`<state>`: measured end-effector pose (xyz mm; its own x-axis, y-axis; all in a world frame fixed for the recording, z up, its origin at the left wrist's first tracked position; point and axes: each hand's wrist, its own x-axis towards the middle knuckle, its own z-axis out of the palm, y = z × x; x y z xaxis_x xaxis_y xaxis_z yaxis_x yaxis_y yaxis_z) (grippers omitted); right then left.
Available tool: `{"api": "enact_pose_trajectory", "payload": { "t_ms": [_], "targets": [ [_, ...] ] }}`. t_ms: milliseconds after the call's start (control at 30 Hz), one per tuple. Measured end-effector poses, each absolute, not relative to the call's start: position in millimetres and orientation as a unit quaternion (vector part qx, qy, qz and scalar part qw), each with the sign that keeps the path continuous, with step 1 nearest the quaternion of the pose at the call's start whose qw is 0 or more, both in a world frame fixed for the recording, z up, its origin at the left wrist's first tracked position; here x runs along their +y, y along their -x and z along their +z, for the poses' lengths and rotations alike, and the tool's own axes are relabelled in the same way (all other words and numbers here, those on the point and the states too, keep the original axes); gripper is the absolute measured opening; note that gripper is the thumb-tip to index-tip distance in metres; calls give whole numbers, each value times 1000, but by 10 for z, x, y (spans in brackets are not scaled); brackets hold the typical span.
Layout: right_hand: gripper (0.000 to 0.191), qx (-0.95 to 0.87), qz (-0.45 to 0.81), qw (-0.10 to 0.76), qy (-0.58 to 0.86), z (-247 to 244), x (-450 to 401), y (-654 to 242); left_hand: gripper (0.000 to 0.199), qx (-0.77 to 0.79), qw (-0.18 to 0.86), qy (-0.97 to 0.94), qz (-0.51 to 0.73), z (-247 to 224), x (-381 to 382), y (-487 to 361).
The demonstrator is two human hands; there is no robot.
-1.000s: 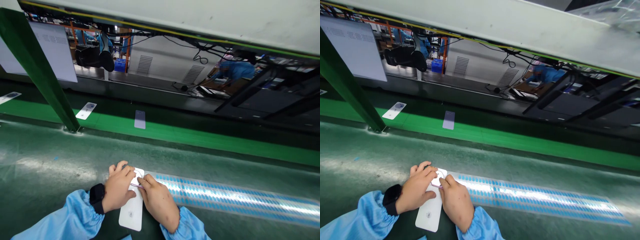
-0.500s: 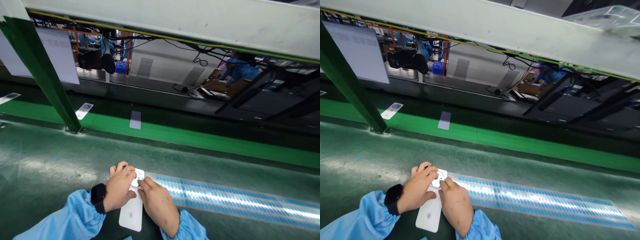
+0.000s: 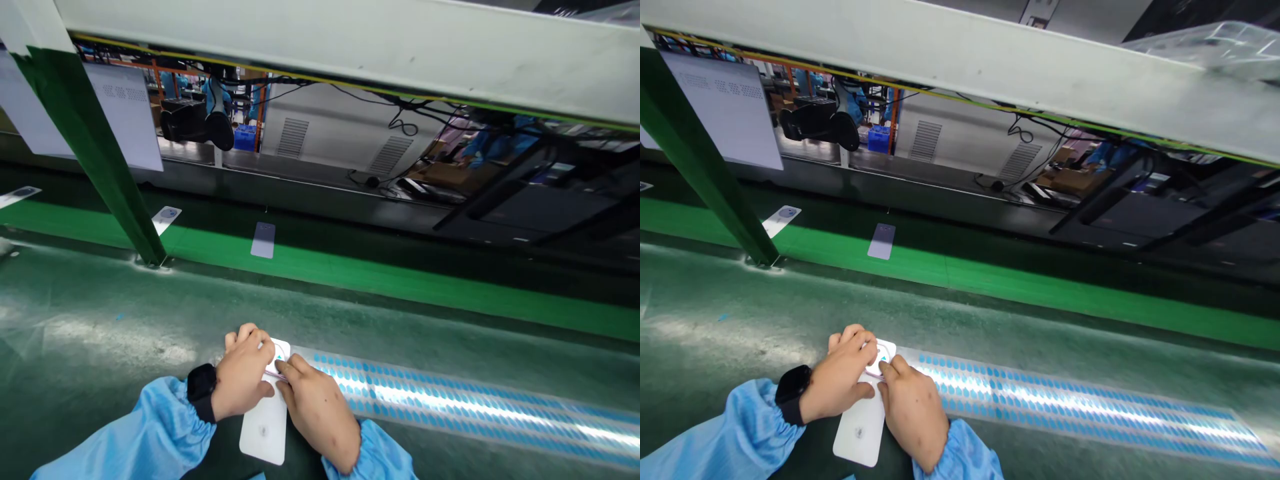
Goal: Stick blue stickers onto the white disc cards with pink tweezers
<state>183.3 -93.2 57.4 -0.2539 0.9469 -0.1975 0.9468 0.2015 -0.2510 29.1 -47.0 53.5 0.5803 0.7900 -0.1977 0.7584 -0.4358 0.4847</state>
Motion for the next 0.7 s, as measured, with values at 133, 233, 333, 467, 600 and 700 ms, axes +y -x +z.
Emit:
{"api": "enact_pose_trajectory", "payload": {
  "t_ms": [133,233,333,467,600,700],
  "targets": [
    [23,-766,175,4,619,578,-937,-1837,31,460,278,-843,16,561,-433,-319],
    [27,-758,181,-3,626,591,-949,-1833,32,458,283,-843,10,577,-416,-333],
    [26,-757,186,-10,627,606,-952,-1824,34,457,283,-843,5,574,-405,-337],
    [29,-754,195,-6,627,609,-951,-1826,41,457,277,-845,7,551,-396,-348],
    [25,-746,221,12,628,573,-919,-1856,44,467,281,-838,13,528,-395,-375],
    [32,-718,245,53,650,549,-820,-1877,47,476,292,-829,26,495,-399,-389]
  ]
}}
